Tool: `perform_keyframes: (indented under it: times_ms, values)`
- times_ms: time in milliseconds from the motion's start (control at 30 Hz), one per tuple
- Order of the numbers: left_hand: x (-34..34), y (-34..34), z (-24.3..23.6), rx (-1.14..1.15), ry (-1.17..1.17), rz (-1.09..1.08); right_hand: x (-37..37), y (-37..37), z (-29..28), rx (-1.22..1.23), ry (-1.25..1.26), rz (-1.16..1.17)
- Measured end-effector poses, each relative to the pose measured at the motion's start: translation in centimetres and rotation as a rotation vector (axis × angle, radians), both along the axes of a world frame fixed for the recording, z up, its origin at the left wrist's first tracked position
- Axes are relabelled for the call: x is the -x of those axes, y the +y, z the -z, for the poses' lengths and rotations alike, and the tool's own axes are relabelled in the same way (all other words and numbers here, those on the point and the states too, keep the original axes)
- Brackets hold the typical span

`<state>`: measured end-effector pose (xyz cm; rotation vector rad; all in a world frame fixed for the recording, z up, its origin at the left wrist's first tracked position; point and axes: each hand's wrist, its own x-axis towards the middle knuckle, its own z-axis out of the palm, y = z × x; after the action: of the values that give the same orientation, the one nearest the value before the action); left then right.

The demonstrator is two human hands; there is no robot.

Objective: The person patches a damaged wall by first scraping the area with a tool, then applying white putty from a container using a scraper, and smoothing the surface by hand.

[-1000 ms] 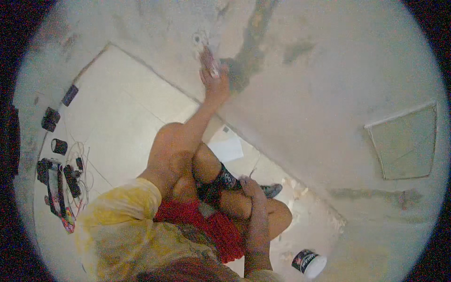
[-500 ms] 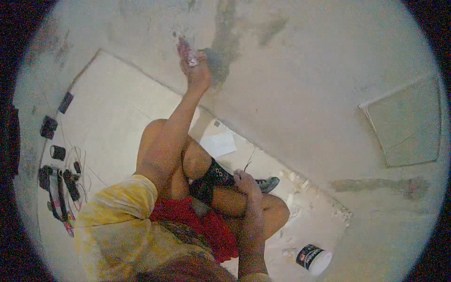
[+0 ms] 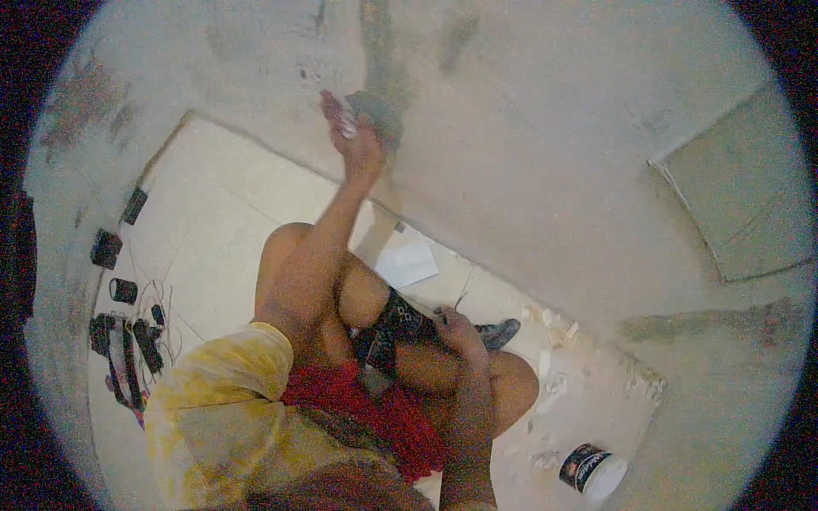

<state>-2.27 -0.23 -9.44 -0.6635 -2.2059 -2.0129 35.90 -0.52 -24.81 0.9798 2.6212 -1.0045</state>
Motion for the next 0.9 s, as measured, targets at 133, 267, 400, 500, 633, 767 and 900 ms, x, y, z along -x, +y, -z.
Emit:
perform_keyframes:
  times_ms: [133, 267, 400, 500, 633, 767, 900]
  values:
    - [2.3, -3.1, -0.1, -0.056, 0.197, -0.008, 3.2, -1.2, -3.1, 0.156, -0.023, -0.002]
    - [-3.1, -1.6, 4.7, 0.173, 0.236, 0.033, 3.9, 0.4, -3.5, 0.111, -0.067, -0.053]
    - [-4.4, -0.7, 4.2, 0.209, 0.222, -0.001, 4.2, 0.1, -4.2, 0.210, 0.048, 0.005]
    - [-2.1, -0.6, 0.3, 0.057, 0.119, -0.092, 2.4, 0.0, -3.2, 0.159, 0.090, 0.061]
    - [2.1, -3.3, -0.8, -0.004, 0.139, -0.128, 3.3, -1.7, -3.4, 0.072, 0.152, 0.044]
    - [0.2, -3.0, 0.2, -0.002, 0.082, 0.049, 3.4, -0.1, -2.1, 0.043, 0.125, -0.018]
    - [-5.5, -1.4, 3.7, 0.200, 0.160, 0.088, 3.3, 0.6, -2.1, 0.085, 0.091, -0.006]
